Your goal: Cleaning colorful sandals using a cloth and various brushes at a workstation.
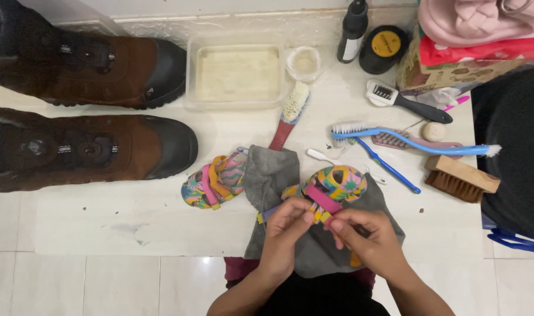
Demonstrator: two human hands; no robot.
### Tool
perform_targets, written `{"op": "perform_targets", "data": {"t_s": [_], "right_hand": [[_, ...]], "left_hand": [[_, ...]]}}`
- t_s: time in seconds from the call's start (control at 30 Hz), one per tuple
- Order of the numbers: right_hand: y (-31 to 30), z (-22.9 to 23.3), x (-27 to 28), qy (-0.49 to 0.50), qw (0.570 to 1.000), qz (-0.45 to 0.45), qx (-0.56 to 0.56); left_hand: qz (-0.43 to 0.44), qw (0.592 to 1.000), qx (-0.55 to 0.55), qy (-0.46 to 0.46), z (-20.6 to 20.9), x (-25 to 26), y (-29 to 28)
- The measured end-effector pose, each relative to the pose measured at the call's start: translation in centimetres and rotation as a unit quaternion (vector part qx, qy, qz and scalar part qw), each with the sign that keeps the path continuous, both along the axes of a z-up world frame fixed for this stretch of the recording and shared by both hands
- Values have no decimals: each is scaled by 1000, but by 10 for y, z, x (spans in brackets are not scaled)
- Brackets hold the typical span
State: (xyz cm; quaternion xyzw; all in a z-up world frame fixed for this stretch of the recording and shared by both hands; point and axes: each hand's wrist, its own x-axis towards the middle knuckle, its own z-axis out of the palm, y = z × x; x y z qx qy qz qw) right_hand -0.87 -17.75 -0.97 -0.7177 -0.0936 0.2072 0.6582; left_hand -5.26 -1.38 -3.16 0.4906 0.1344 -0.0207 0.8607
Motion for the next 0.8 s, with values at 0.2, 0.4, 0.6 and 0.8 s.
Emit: {"op": "perform_targets", "data": {"t_s": [0.2, 0.4, 0.6, 0.8], "right_hand": [[-6, -6, 1, 54, 998, -6, 38], [-6, -13, -1, 57, 998, -12, 20], [-12, -21, 0, 84, 995, 0, 55], [-12, -32, -6, 111, 990, -27, 88]], "left_hand": [[-1, 998, 43, -34, -4, -5, -3], [19, 998, 20, -59, -9, -11, -5], [29, 995, 1, -93, -2, -12, -6], [26, 997, -29, -74, -8, -12, -2]]}}
